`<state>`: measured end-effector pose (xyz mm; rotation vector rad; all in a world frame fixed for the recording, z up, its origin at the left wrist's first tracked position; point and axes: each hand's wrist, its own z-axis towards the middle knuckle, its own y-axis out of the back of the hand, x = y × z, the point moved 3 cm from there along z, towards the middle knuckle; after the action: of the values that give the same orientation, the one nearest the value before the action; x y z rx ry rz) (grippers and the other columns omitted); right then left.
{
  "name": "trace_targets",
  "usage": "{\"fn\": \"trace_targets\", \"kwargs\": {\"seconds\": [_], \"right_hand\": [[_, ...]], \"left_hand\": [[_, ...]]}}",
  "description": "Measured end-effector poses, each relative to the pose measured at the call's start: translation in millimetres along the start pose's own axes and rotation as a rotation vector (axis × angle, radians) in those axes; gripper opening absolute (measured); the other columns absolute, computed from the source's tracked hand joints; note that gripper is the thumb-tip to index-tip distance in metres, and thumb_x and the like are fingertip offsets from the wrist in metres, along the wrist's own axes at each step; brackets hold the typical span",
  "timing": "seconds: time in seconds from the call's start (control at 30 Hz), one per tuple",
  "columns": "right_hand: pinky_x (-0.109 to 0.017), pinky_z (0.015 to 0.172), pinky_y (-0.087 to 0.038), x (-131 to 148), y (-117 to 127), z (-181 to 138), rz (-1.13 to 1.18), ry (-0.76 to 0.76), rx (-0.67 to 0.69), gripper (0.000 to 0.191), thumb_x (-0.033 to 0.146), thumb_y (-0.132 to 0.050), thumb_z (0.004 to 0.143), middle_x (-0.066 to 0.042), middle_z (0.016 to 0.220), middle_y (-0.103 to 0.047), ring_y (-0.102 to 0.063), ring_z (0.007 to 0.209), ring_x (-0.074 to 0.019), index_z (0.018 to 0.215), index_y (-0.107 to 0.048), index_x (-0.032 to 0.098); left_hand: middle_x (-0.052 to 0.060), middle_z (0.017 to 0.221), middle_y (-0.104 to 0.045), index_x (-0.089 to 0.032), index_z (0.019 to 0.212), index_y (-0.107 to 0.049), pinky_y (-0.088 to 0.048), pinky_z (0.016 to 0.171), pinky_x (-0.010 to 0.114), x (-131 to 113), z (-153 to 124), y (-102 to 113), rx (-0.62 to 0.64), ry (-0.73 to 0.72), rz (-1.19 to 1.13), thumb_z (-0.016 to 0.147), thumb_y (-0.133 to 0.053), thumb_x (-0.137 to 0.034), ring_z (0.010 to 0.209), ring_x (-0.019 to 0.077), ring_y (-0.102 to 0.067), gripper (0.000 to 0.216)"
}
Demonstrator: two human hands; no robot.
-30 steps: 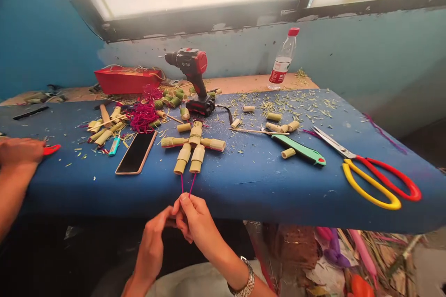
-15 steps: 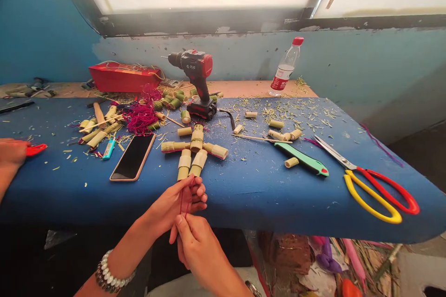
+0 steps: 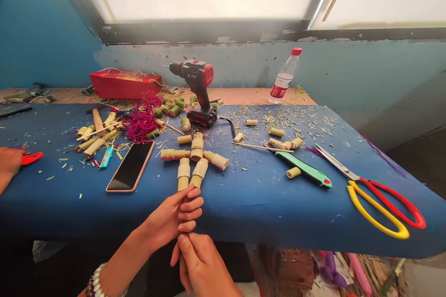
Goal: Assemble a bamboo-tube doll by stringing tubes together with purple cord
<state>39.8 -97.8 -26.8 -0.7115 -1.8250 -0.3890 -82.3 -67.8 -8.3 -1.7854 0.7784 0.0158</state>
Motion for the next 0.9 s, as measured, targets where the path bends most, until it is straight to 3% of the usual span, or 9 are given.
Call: {"fn": "trace_targets", "kwargs": {"seconds": [0.23, 0.5, 0.77, 0.9], "right_hand": [[-0.025, 0.058, -0.038, -3, 1, 1, -0.005, -0.019, 0.023, 0.084, 0.098, -0.029, 0.087, 0.004, 0.051, -0.042, -0.040, 0.048, -0.0107, 0.077, -0.056, 0.018], [-0.024, 0.054, -0.034, -2, -1, 0, -0.013, -0.008, 0.055, 0.086, 0.099, -0.028, 0.086, 0.004, 0.050, -0.039, -0.038, 0.047, -0.0102, 0.075, -0.056, 0.018], [-0.032, 0.080, -0.040, -11, -1, -2, -0.290, 0.040, -0.004, 0.090, 0.095, -0.009, 0.090, -0.006, 0.075, -0.058, -0.051, 0.080, -0.0191, 0.073, -0.055, 0.020], [-0.031, 0.078, -0.039, -29, -9, -3, -0.271, 0.073, -0.050, 0.087, 0.091, -0.010, 0.094, -0.006, 0.077, -0.060, -0.049, 0.078, -0.0185, 0.077, -0.058, 0.020]], "left_hand": [[-0.012, 0.059, -0.031, -0.017, 0.081, -0.049, -0.033, 0.043, 0.014, -1, 3, 0, 0.018, -0.001, -0.041, 0.087, -0.083, -0.035, 0.048, 0.0040, -0.018, 0.039], [-0.011, 0.059, -0.034, -0.016, 0.082, -0.051, -0.030, 0.041, 0.014, -3, 3, 1, 0.024, 0.010, -0.073, 0.090, -0.081, -0.033, 0.047, 0.0032, -0.020, 0.035], [-0.011, 0.060, -0.035, -0.015, 0.083, -0.053, -0.035, 0.043, 0.016, -3, 3, 0, 0.031, 0.012, -0.080, 0.089, -0.080, -0.033, 0.047, 0.0037, -0.024, 0.033], [-0.011, 0.060, -0.035, -0.016, 0.083, -0.054, -0.038, 0.044, 0.017, -2, 3, -1, 0.038, 0.008, -0.073, 0.088, -0.080, -0.033, 0.046, 0.0040, -0.026, 0.032]]}}
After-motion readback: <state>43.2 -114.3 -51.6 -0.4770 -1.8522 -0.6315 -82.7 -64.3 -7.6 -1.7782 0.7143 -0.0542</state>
